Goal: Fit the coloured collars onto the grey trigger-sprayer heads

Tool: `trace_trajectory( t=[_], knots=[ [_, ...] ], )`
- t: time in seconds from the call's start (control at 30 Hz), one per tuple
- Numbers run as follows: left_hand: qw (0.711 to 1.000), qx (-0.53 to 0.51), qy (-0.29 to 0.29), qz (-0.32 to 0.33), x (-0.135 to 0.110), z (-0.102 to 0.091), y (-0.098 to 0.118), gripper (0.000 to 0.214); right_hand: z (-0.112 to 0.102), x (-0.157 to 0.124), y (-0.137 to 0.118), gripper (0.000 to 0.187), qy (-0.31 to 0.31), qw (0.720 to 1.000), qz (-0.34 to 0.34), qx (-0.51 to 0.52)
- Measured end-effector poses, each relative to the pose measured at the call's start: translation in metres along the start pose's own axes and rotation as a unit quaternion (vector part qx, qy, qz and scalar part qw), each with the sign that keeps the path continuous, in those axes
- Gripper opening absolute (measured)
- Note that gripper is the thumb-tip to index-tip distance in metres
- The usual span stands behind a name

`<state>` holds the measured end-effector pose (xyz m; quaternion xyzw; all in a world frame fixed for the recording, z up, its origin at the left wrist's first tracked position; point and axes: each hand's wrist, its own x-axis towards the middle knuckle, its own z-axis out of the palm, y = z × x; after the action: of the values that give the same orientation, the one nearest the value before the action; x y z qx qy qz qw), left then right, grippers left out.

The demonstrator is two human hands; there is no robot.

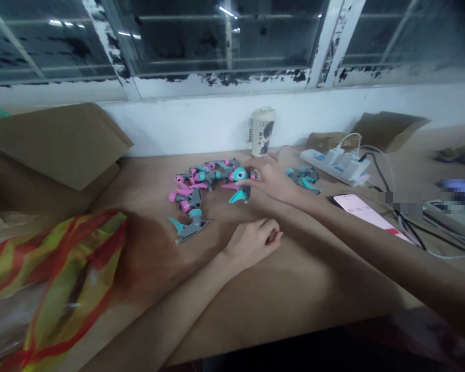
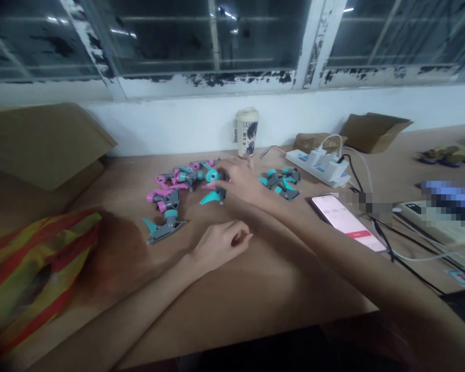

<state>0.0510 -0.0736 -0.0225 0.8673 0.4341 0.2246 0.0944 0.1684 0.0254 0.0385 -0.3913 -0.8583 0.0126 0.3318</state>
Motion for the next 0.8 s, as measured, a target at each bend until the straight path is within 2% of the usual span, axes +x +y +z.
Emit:
trace_trajectory(
  t=[0.07,0.17,0.27,0.37,0.47,0.6,0.8],
  knots=[
    [0.999,-0.015,0.019,0.029,-0.002,0.001,0.002,0.016,-0.018,-0.027,0.018,0.03,0.02,0.999,0.026,0.037],
    [0.995,-0.052,0.07,0.044,-0.004,0.0,0.003,0.018,-0.032,-0.062,0.041,0.031,0.006,0.997,0.059,0.047],
    [0.988,-0.092,0.121,-0.02,-0.002,-0.003,0.004,0.016,-0.034,-0.084,0.047,0.03,-0.026,0.999,0.036,0.032],
    [0.971,-0.158,0.138,-0.118,0.004,-0.005,0.002,0.012,-0.027,-0.095,0.037,0.027,-0.022,0.999,-0.003,0.037],
    [0.957,-0.22,0.115,-0.15,0.008,-0.005,0.0,0.024,-0.015,-0.104,0.025,0.025,0.007,0.998,-0.027,0.054],
    [0.953,-0.261,0.06,-0.138,0.009,-0.003,-0.004,0.028,-0.003,-0.117,0.018,0.024,0.015,0.996,-0.024,0.086],
    [0.92,-0.357,0.001,-0.164,0.011,-0.002,-0.01,0.03,-0.004,-0.122,0.017,0.028,-0.009,0.991,0.022,0.129]
  ],
)
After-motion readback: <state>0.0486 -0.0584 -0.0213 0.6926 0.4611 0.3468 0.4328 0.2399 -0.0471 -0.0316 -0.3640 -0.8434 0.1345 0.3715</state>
